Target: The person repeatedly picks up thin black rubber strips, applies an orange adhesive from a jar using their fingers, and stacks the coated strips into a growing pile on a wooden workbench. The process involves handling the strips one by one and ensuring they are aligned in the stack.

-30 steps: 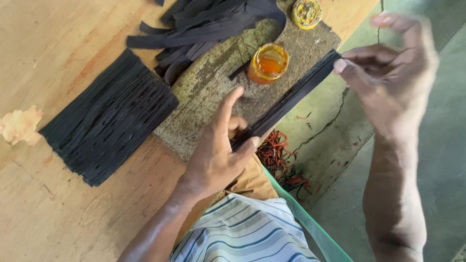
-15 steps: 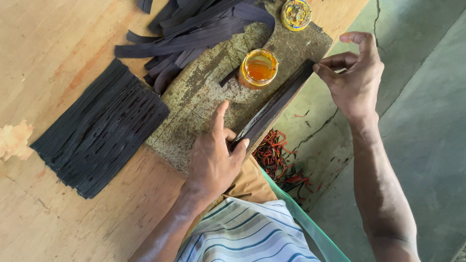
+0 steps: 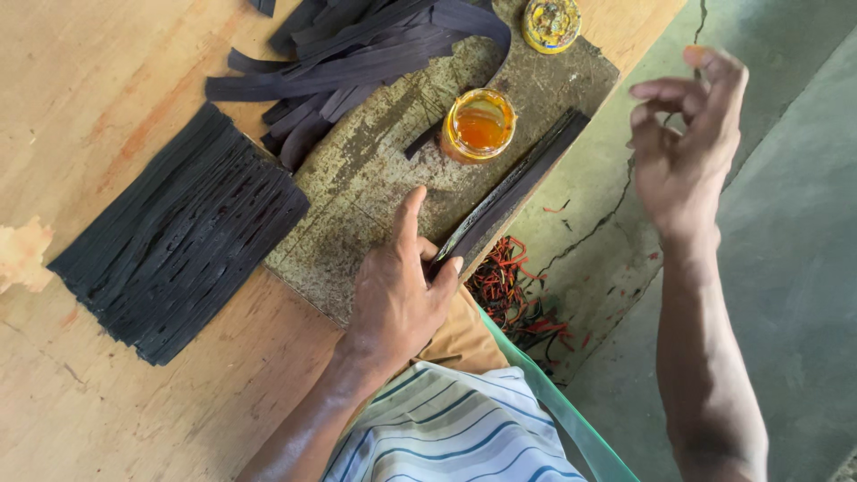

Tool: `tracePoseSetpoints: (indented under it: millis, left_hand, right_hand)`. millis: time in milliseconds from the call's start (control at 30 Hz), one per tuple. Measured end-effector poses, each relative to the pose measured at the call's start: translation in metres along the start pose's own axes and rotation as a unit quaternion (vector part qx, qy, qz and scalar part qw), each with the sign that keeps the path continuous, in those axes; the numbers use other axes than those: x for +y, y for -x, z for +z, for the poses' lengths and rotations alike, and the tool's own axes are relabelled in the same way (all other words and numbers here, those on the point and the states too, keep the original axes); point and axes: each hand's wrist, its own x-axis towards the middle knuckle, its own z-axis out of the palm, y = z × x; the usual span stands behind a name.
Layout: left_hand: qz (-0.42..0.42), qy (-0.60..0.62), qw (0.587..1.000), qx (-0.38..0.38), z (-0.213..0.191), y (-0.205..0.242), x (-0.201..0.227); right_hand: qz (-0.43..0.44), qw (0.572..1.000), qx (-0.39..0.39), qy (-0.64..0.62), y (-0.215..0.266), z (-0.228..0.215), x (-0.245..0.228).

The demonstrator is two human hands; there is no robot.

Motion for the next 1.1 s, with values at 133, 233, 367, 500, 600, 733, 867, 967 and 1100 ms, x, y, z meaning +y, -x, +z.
tracePoseSetpoints:
  millis: [133, 233, 367, 500, 600, 733, 867, 967, 1100]
  left_hand:
    - [0.0, 0.006, 1.0, 0.005, -0.001, 0.005, 0.001]
    - [-0.026, 0.014, 1.0, -0.01, -0.001, 0.005, 0.004]
    - [-0.028, 0.008, 0.999, -0.015, -0.003, 0.008, 0.007]
    - [-0.028, 0.004, 0.999, -0.015, -0.001, 0.007, 0.007]
    - [-0.013, -0.013, 1.0, -0.007, -0.002, 0.008, 0.009]
    - [-0.018, -0.015, 1.0, -0.015, -0.002, 0.008, 0.008]
    - [-0.027, -0.024, 0.999, -0.032, -0.002, 0.009, 0.007]
    - [-0.004, -0.027, 0.999, -0.022, -0.001, 0.011, 0.005]
    - [0.006, -0.054, 0.998, -0.014, 0.002, 0.011, 0.003]
  right_hand:
    - [-0.117, 0.981, -0.047, 0.145, 0.02, 0.008, -0.018]
    - [-0.124, 0.967, -0.079, 0.209, 0.024, 0.007, -0.022]
    - [-0.103, 0.957, -0.107, 0.251, 0.022, 0.007, -0.026]
    - [-0.082, 0.958, -0.112, 0.252, 0.024, 0.009, -0.031]
    - [-0.086, 0.956, -0.095, 0.265, 0.025, 0.015, -0.034]
    - [-0.059, 0.958, -0.092, 0.264, 0.024, 0.021, -0.041]
    - [-0.049, 0.959, -0.094, 0.262, 0.023, 0.022, -0.047]
    - [-0.038, 0.96, -0.096, 0.262, 0.023, 0.022, -0.049]
    - [-0.033, 0.959, -0.102, 0.261, 0.022, 0.022, -0.049]
